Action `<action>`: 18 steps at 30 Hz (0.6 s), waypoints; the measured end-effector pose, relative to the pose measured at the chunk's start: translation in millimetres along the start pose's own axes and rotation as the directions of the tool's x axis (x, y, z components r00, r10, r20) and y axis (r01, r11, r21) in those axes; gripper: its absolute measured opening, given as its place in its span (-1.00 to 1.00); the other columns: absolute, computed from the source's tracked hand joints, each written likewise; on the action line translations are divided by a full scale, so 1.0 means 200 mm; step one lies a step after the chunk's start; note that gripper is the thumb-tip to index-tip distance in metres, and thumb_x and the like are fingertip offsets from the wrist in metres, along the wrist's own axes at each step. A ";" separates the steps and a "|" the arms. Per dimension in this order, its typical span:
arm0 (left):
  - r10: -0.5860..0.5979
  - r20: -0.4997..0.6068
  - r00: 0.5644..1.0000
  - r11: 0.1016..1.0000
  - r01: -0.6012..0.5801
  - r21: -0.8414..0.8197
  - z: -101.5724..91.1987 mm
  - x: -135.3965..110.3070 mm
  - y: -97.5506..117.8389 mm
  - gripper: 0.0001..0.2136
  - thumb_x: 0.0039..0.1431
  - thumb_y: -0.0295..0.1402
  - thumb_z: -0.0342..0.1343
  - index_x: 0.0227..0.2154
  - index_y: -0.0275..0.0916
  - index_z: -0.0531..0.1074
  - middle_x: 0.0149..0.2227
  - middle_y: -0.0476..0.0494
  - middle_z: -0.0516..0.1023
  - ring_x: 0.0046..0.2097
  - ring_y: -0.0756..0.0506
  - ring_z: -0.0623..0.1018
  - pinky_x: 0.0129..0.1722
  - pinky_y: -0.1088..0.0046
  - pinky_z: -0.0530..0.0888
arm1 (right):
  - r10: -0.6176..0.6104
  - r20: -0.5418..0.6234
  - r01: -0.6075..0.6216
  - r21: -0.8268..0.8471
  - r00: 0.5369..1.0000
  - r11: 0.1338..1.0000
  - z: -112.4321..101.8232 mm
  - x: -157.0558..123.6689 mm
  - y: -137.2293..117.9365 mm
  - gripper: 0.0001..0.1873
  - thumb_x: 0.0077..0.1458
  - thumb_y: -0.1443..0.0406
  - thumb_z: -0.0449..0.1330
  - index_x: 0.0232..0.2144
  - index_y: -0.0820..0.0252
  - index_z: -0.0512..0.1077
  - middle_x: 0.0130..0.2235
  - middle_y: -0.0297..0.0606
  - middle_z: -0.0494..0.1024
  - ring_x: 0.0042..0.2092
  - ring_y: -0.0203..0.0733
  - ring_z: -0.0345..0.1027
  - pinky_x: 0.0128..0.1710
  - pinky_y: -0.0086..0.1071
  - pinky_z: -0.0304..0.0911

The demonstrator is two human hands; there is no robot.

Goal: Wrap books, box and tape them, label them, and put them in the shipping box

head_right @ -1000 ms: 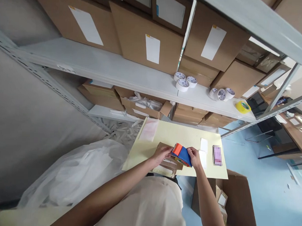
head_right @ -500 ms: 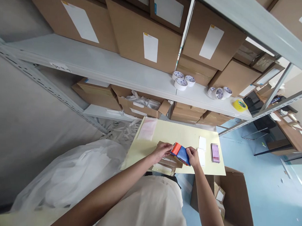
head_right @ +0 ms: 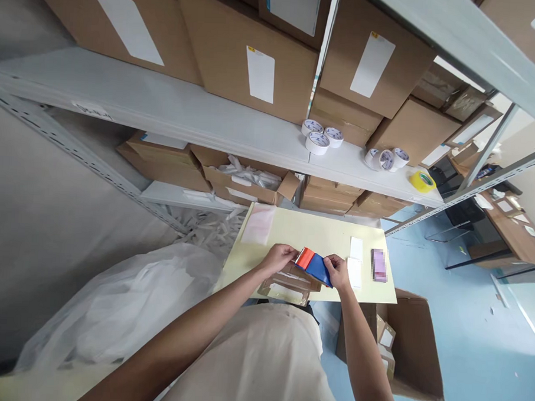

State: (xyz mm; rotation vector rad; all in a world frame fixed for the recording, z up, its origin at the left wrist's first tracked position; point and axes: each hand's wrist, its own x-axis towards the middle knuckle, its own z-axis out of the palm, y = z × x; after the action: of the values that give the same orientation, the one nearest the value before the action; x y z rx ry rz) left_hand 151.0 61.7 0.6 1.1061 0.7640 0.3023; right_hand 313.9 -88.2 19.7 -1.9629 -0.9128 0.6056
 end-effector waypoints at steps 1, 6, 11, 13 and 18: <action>0.005 0.000 1.000 1.000 -0.005 0.014 -0.01 0.01 0.00 -0.83 -0.04 -0.26 0.28 -0.60 -0.23 0.50 -0.48 -0.09 0.62 -0.38 -0.13 0.60 -0.28 0.33 0.52 | -0.001 -0.006 0.001 -0.017 1.000 1.000 0.00 0.00 -0.01 -0.48 0.00 -0.16 0.11 -0.51 0.17 0.44 -0.53 -0.26 0.48 -0.46 -0.19 0.29 -0.45 -0.34 0.21; 0.032 -0.040 0.999 0.990 -0.026 0.135 -0.20 0.01 -0.05 -0.79 -0.04 -0.18 0.28 -0.54 -0.23 0.53 -0.51 -0.09 0.62 -0.43 -0.10 0.59 -0.30 0.36 0.52 | -0.028 0.040 0.035 -0.184 0.999 0.982 -0.05 0.00 -0.08 -0.49 0.02 -0.14 0.13 -0.55 0.16 0.47 -0.57 -0.27 0.48 -0.51 -0.20 0.28 -0.49 -0.36 0.16; 0.008 -0.219 0.976 0.974 0.042 0.224 -0.47 0.01 -0.17 -0.71 -0.07 -0.09 0.26 -0.56 -0.24 0.48 -0.49 -0.13 0.62 -0.44 -0.10 0.59 -0.32 0.38 0.51 | -0.022 -0.003 0.020 -0.324 1.000 0.946 -0.21 -0.02 -0.03 -0.44 0.01 -0.16 0.12 -0.64 0.16 0.47 -0.61 -0.23 0.47 -0.54 -0.19 0.27 -0.52 -0.34 0.11; 0.013 -0.240 0.971 0.963 0.052 0.264 -0.52 0.02 -0.21 -0.72 -0.06 -0.09 0.23 -0.57 -0.23 0.47 -0.49 -0.12 0.62 -0.44 -0.11 0.59 -0.32 0.39 0.50 | -0.003 -0.012 -0.001 -0.356 1.000 0.935 -0.23 -0.03 0.01 -0.42 -0.01 -0.19 0.11 -0.65 0.16 0.46 -0.62 -0.23 0.46 -0.55 -0.19 0.25 -0.52 -0.33 0.10; 0.070 -0.283 0.957 0.898 0.064 0.436 -0.51 0.09 -0.30 -0.75 0.00 -0.13 0.14 -0.61 -0.18 0.45 -0.46 -0.13 0.64 -0.33 -0.15 0.61 -0.28 0.40 0.46 | 0.034 0.003 -0.030 -0.355 0.999 0.934 -0.17 -0.02 0.10 -0.34 -0.02 -0.27 0.06 -0.71 0.14 0.40 -0.65 -0.25 0.41 -0.58 -0.22 0.18 -0.54 -0.33 0.07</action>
State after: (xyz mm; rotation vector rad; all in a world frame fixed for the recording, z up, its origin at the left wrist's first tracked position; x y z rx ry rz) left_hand 84.7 116.5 -83.2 1.5129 1.1329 0.3063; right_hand 342.8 -115.8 20.6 -2.3021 -1.0559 0.4925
